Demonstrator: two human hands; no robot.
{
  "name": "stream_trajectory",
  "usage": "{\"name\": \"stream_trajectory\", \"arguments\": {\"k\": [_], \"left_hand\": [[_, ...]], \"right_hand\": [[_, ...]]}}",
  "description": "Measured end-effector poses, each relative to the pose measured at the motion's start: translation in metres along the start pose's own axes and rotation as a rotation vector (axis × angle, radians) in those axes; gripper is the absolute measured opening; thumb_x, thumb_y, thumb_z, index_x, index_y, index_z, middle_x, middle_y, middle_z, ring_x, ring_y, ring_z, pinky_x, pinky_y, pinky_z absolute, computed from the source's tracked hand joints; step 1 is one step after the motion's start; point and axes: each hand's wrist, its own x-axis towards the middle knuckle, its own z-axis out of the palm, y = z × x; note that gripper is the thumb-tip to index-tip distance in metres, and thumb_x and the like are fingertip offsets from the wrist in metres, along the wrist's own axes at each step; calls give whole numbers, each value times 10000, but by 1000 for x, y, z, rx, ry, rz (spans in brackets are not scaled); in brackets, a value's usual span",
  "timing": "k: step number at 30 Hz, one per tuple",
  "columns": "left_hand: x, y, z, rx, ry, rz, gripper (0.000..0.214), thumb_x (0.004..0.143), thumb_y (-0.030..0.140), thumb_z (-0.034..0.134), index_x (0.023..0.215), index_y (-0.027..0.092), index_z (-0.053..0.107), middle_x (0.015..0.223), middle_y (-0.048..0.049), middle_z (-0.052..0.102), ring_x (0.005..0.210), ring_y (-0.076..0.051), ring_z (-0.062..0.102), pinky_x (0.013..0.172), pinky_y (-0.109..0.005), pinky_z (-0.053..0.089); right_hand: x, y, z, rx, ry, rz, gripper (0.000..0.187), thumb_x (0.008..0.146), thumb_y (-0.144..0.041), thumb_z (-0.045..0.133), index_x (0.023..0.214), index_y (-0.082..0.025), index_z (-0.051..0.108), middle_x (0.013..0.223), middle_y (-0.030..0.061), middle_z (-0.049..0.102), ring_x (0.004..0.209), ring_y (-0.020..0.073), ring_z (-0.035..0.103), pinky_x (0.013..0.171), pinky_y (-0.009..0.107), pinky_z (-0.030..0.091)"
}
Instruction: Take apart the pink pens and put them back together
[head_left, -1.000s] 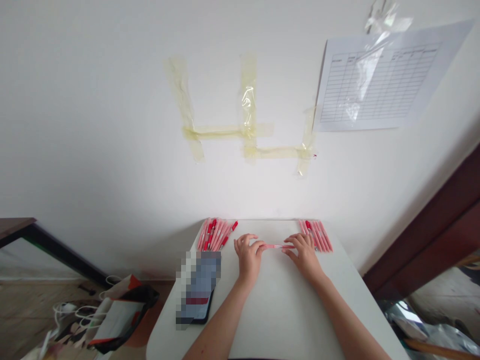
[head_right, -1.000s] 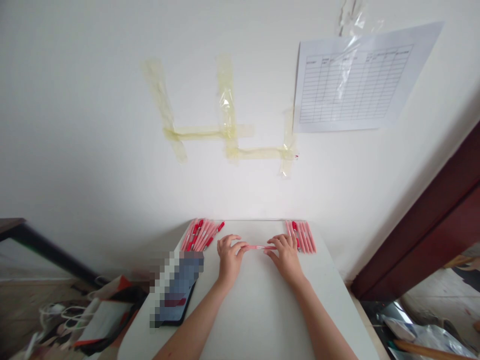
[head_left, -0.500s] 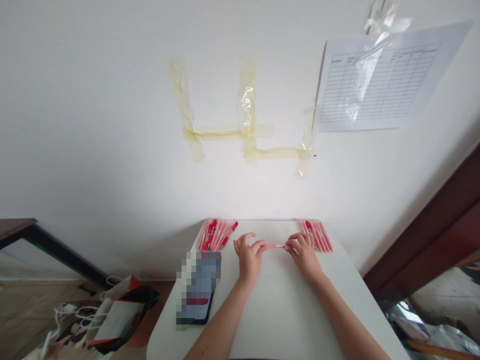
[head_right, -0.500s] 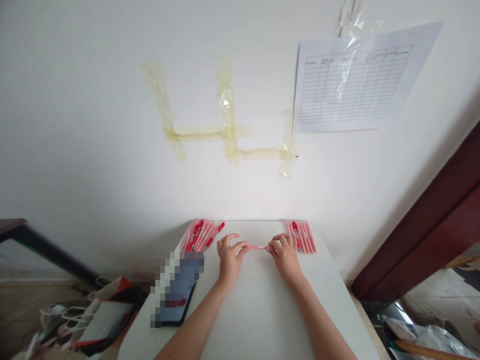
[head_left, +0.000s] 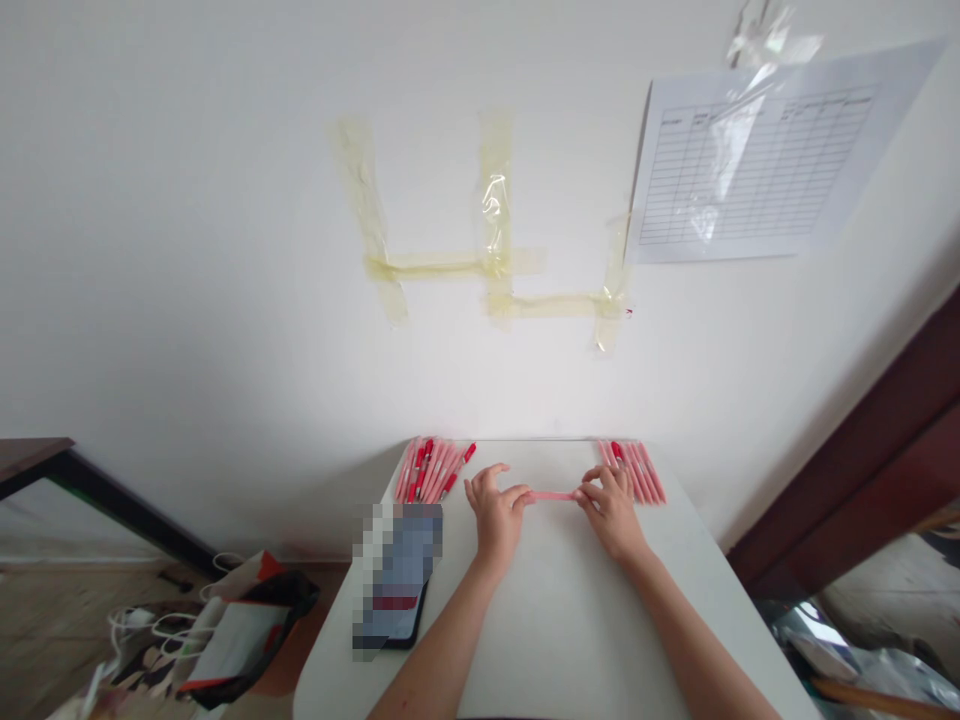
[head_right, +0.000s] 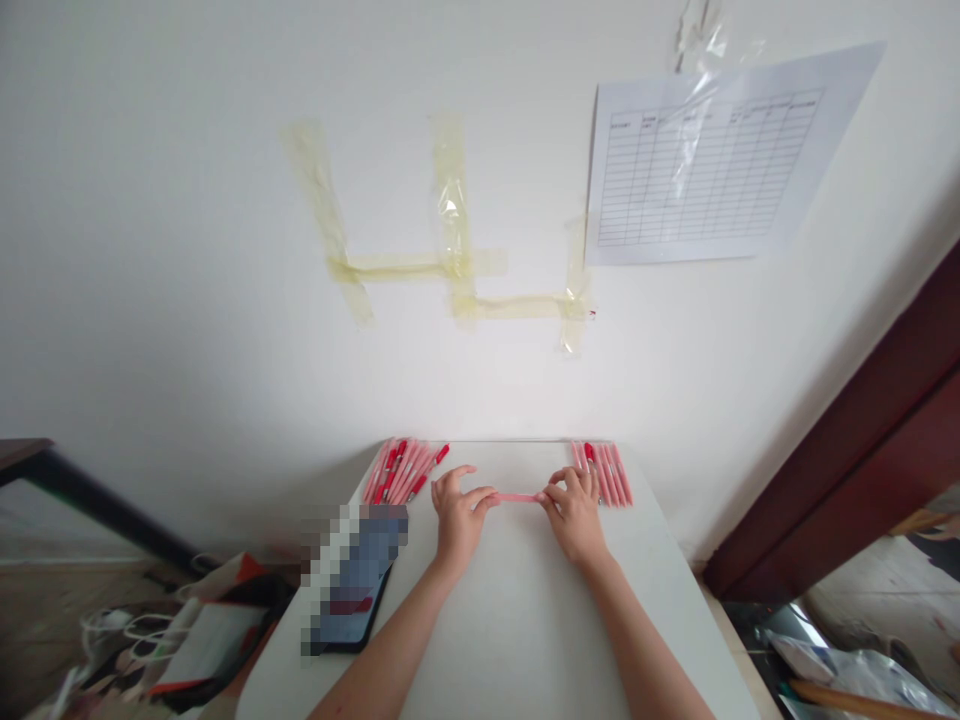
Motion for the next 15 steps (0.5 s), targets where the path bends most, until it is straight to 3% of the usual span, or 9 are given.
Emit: {"name": "stream_trajectory", "arguments": {"k": [6,15], "left_hand": [[0,-1,0,-9,30,-11,107,754,229,795,782,331,801,1207,-66,602,1196,-272,474,1129,-647,303],[1,4,-3,-16,-48,-46,54,772,276,782,762,326,801,1234,-56,601,1229,-276,463,1163,-655,229]], "right_hand": [[0,3,-2,4,18,5,281,937,-521,549,1049,-295,672,1167,80,584,1104,295,501,1032,557,377],[1,3,1,14,15,21,280,991,-411,488,848,-263,679,1097,71,621,1074,286,491,1040,550,346]]}}
